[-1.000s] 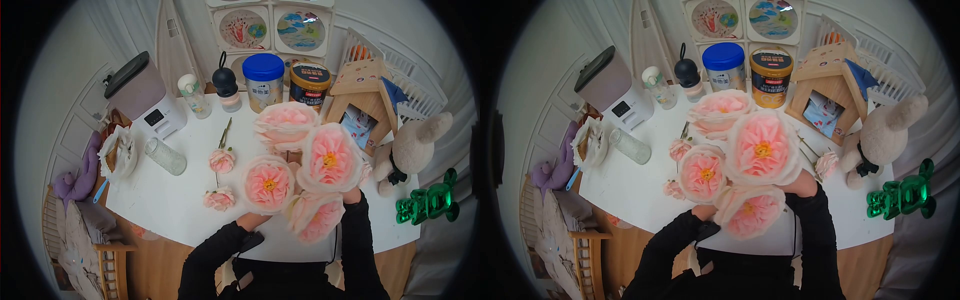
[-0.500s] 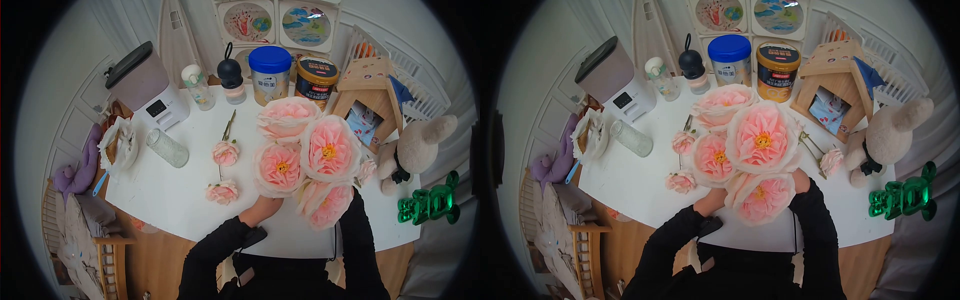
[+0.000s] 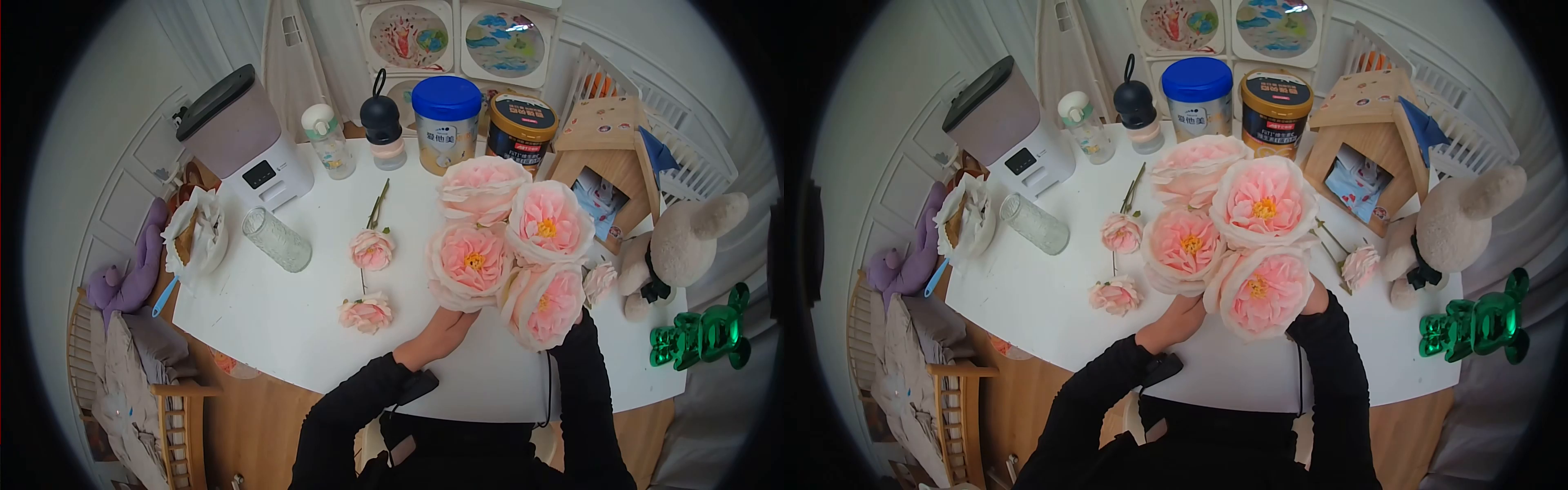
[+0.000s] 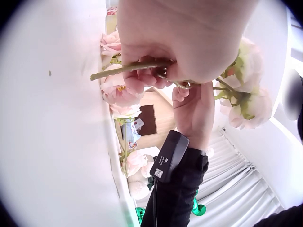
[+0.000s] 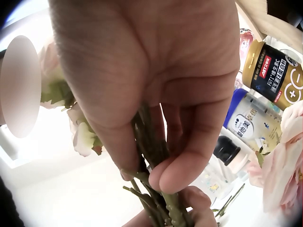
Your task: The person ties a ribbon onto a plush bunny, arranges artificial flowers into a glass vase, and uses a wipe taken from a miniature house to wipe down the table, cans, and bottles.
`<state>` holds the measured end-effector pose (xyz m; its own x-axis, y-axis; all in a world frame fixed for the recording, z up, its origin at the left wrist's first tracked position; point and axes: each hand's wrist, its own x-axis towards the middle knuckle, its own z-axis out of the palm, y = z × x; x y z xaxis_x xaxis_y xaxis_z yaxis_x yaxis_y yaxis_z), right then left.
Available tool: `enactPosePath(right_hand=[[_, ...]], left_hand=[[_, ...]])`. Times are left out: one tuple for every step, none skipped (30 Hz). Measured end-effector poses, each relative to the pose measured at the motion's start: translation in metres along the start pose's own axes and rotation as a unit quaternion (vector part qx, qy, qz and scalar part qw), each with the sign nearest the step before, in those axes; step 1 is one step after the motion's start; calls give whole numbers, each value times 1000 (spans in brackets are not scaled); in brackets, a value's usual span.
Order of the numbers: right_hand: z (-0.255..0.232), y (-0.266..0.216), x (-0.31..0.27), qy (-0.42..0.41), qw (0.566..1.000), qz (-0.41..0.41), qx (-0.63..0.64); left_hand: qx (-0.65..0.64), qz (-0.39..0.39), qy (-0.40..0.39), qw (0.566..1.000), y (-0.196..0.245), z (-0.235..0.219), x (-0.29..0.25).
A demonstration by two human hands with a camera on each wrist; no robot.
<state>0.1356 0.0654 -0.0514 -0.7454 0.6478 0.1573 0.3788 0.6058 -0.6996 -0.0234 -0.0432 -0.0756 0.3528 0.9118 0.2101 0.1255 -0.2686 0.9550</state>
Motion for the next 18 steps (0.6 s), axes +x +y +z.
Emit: enactPosePath(right_hand=[[-2, 2, 12, -2, 1000, -3, -6], [2, 2, 15, -6, 1000, -6, -11], [7, 3, 17, -15, 1000, -11, -15], [12, 6, 20, -26, 999, -18, -16], [19, 7, 21, -38, 999, -26, -16], [29, 8, 26, -49, 998, -34, -16], [38, 6, 32, -57, 997, -41, -16], [45, 6, 37, -63, 997, -46, -19], [50, 5, 40, -67, 996, -49, -24], [53, 6, 42, -69, 996, -49, -30], [56, 6, 44, -72, 996, -49, -37], [58, 8, 45, -74, 995, -48, -43], [63, 8, 46, -76, 995, -47, -48], [67, 9, 48, -78, 995, -46, -52], [72, 11, 50, -80, 994, -46, -55], [77, 11, 52, -83, 994, -46, -57], [83, 11, 54, -85, 994, -46, -58], [87, 11, 57, -87, 993, -46, -59]], left_hand=[[12, 61, 31, 998, 2, 4, 2], [23, 120, 65, 990, 3, 6, 4], [25, 119, 74, 990, 2, 5, 3], [7, 84, 43, 996, 1, 2, 1], [-12, 48, 13, 999, -2, -1, -2], [-9, 44, 26, 999, -6, -1, -5], [47, 99, 55, 992, -9, 0, -5], [102, 154, 82, 979, -10, 0, -7], [44, 128, 74, 988, -10, 0, -11], [44, 131, 77, 987, -10, -1, -10], [53, 136, 76, 986, -10, -3, -13], [62, 140, 74, 985, -12, -1, -31], [71, 143, 71, 985, -11, -5, -36], [81, 145, 69, 984, -11, -9, -38], [92, 147, 67, 983, -11, -10, -39], [102, 147, 65, 982, -10, -12, -42], [113, 147, 62, 981, -10, -12, -40], [125, 147, 59, 979, -9, -10, -33]])
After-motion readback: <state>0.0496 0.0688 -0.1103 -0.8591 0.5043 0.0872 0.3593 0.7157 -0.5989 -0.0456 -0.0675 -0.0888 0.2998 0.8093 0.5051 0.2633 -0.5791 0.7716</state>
